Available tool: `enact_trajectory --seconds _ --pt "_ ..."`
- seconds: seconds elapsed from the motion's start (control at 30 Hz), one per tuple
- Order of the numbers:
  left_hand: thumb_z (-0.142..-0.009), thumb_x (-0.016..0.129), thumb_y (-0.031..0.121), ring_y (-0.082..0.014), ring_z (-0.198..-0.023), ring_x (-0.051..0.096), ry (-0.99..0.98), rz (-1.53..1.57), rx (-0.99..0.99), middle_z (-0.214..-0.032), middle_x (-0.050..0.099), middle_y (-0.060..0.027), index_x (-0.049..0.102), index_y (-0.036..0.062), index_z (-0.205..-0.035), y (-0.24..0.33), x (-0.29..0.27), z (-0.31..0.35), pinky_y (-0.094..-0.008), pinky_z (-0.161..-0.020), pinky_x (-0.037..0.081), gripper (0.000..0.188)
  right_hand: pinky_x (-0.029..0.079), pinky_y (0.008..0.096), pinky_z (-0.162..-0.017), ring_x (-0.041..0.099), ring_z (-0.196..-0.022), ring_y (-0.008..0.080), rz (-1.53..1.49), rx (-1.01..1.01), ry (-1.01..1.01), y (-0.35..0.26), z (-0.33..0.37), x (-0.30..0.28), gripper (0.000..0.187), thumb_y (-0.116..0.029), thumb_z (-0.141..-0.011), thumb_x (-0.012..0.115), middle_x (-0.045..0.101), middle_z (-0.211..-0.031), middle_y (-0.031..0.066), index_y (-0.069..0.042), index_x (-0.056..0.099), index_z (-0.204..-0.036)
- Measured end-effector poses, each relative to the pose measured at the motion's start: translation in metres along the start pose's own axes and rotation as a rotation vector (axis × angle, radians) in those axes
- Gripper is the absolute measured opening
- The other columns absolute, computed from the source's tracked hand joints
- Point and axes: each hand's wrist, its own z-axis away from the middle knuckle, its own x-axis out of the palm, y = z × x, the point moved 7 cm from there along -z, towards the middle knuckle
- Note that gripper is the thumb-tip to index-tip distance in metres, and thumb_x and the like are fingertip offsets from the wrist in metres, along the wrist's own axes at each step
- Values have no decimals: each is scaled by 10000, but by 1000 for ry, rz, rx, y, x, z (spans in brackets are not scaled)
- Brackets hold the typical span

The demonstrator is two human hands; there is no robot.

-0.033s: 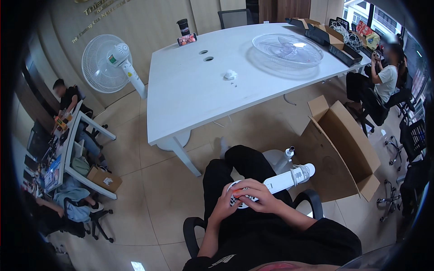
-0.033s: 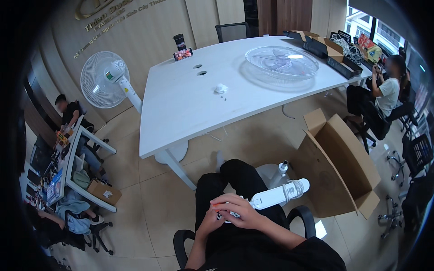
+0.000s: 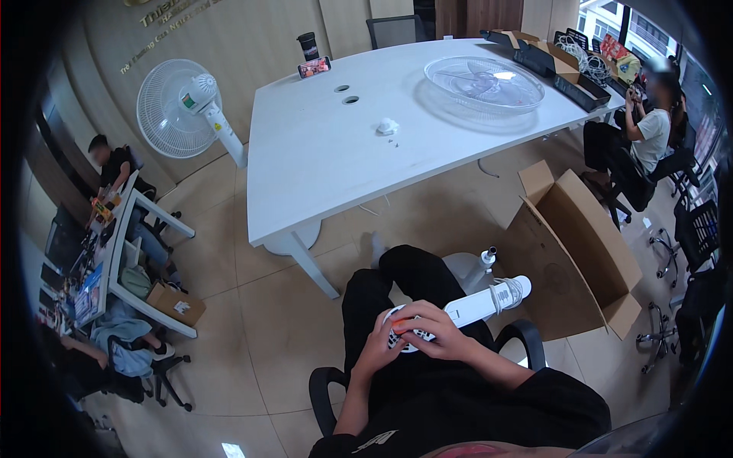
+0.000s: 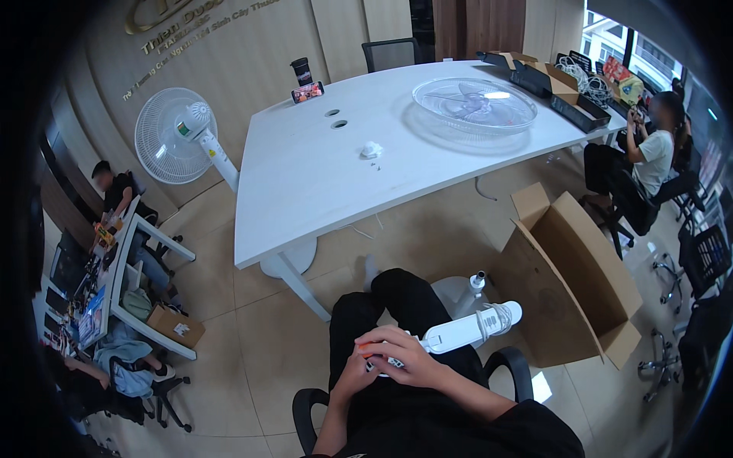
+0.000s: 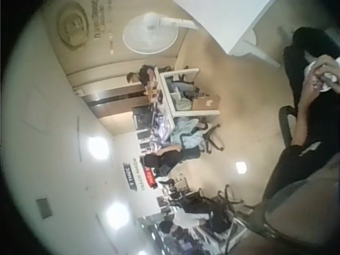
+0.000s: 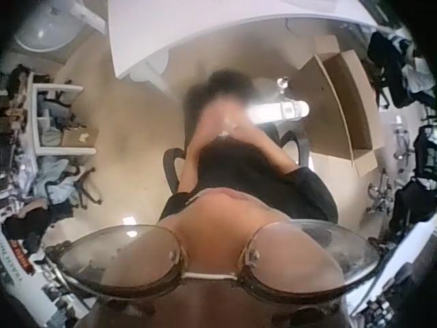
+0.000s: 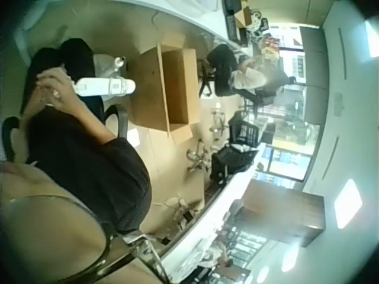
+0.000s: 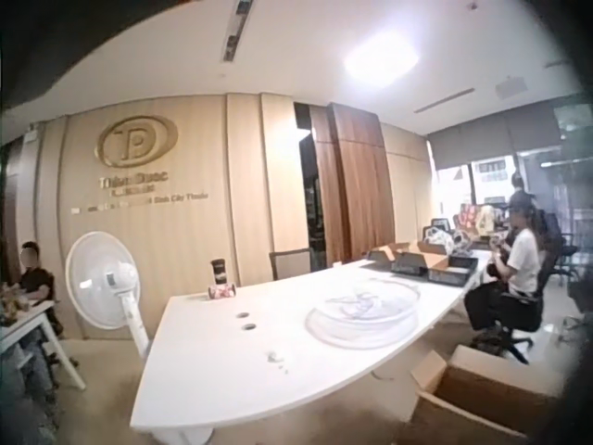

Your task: The person is assembling or disassembling a fan motor, using a screwdriver to tighten components.

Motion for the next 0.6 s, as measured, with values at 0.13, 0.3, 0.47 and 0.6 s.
enact_trajectory --seconds 0.13,0.3,0.47,0.6 --pt "-912 753 223 -460 -1312 568 -16 17 -7 -1500 470 -204 473 56 -1447 -9 4 0 -470 -1074 506 627 481 399 -952 636 -1119 286 40 -3 65 0 2 1 305 -57 -869 786 648 -1293 115 -88 701 -1161" --pt "-900 755 212 -449 -1290 588 -58 84 6 -1486 486 -212 493 36 -1425 -11 7 -1 -472 -1045 515 612 505 420 -990 620 -1237 321 -19 -38 61 -7 -1 -4 279 -9 -883 731 627 -1370 139 -66 695 -1153" --pt "-915 747 222 -389 -1263 611 28 33 113 -1459 508 -196 534 37 -1381 -18 7 -7 -465 -1006 528 545 537 411 -957 626 -1229 302 -21 -63 45 -7 3 1 274 -6 -910 706 640 -1337 135 -58 675 -1178" --pt "-923 737 222 -387 -1259 613 -88 50 32 -1450 504 -210 519 36 -1395 4 12 -22 -457 -1004 528 552 539 399 -944 627 -1213 303 56 16 72 -7 9 -8 258 -32 -924 714 627 -1344 128 -67 674 -1176"
